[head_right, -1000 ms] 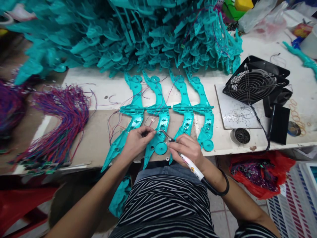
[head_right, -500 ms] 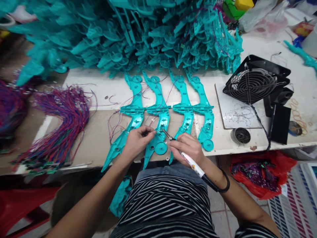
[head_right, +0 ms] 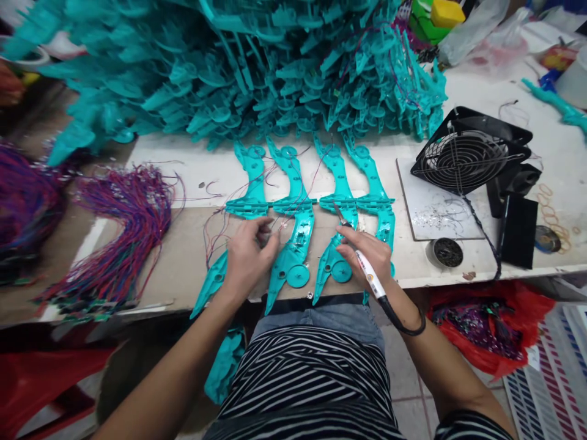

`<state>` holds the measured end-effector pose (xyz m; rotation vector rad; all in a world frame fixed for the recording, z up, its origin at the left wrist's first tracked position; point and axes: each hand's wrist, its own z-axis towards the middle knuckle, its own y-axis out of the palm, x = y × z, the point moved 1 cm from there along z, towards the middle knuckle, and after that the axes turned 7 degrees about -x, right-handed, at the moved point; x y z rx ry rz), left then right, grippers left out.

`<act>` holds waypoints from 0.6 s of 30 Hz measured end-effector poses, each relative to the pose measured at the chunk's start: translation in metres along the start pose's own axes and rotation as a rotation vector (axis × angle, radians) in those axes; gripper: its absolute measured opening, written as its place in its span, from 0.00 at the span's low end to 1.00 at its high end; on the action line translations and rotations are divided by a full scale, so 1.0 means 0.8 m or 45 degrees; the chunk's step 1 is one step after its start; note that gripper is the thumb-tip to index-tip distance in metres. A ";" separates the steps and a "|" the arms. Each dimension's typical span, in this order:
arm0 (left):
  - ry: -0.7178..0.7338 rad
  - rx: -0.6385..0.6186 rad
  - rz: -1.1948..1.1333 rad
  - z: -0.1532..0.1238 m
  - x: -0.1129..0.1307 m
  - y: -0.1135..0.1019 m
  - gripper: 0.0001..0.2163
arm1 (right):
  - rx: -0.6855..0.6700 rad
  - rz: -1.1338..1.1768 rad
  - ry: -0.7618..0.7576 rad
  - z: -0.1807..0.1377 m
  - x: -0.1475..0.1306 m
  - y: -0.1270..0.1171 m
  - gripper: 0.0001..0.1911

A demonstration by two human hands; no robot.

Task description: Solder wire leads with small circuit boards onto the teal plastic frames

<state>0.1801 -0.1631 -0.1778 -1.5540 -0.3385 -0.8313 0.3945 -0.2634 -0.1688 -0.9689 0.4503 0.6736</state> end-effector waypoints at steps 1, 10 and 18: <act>0.036 0.006 0.160 0.006 0.002 -0.001 0.16 | 0.001 -0.029 0.003 0.003 0.004 0.002 0.13; -0.054 -0.253 0.706 0.035 0.029 -0.004 0.14 | 0.004 -0.131 -0.087 0.017 0.020 0.017 0.10; 0.038 -0.164 0.440 -0.001 0.038 0.022 0.26 | -0.017 -0.214 -0.059 0.021 0.040 0.019 0.13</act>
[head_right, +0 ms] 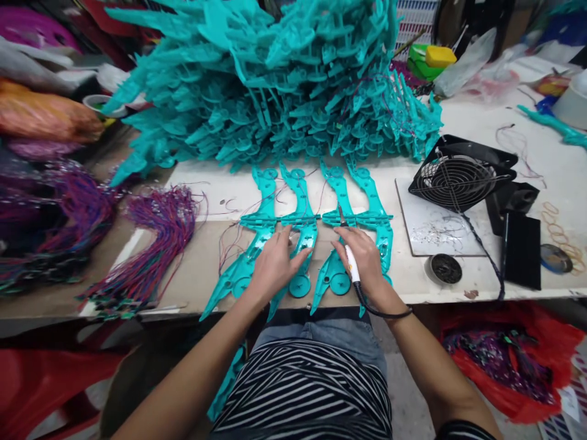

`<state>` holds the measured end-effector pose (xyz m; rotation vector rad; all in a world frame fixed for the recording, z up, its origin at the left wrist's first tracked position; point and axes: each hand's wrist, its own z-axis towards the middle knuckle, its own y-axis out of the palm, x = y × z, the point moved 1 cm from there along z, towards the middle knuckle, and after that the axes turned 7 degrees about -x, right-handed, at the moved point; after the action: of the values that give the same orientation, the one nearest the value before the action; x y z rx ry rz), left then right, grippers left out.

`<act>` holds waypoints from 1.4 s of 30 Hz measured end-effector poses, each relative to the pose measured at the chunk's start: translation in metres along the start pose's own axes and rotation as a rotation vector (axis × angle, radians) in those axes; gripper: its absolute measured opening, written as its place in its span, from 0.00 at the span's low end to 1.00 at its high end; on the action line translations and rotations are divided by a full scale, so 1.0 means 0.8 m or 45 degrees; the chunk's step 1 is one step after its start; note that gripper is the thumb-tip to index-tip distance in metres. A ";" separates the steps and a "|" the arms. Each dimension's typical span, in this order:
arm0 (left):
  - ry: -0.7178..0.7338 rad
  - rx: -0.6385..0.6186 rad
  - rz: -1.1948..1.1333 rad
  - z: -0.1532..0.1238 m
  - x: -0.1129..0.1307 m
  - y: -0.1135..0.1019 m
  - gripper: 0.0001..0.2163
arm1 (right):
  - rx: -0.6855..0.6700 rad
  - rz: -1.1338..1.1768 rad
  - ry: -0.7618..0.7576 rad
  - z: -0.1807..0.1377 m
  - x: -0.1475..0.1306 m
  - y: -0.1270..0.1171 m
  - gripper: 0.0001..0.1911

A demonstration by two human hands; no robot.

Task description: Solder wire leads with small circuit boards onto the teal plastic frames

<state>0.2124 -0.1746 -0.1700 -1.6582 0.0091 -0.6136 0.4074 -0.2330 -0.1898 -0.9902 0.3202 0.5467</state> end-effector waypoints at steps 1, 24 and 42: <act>0.016 0.060 0.009 0.002 0.002 0.007 0.29 | -0.006 -0.024 0.008 0.002 0.003 0.002 0.14; 0.081 0.027 -0.157 -0.008 -0.099 -0.060 0.25 | -0.015 -0.210 -0.075 0.003 0.009 0.011 0.17; 0.394 0.081 0.223 0.051 -0.048 -0.064 0.14 | -0.098 -0.297 0.043 0.006 0.009 0.016 0.19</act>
<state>0.1783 -0.1134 -0.1398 -1.4693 0.3516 -0.7224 0.4064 -0.2211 -0.1997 -1.0955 0.2108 0.3328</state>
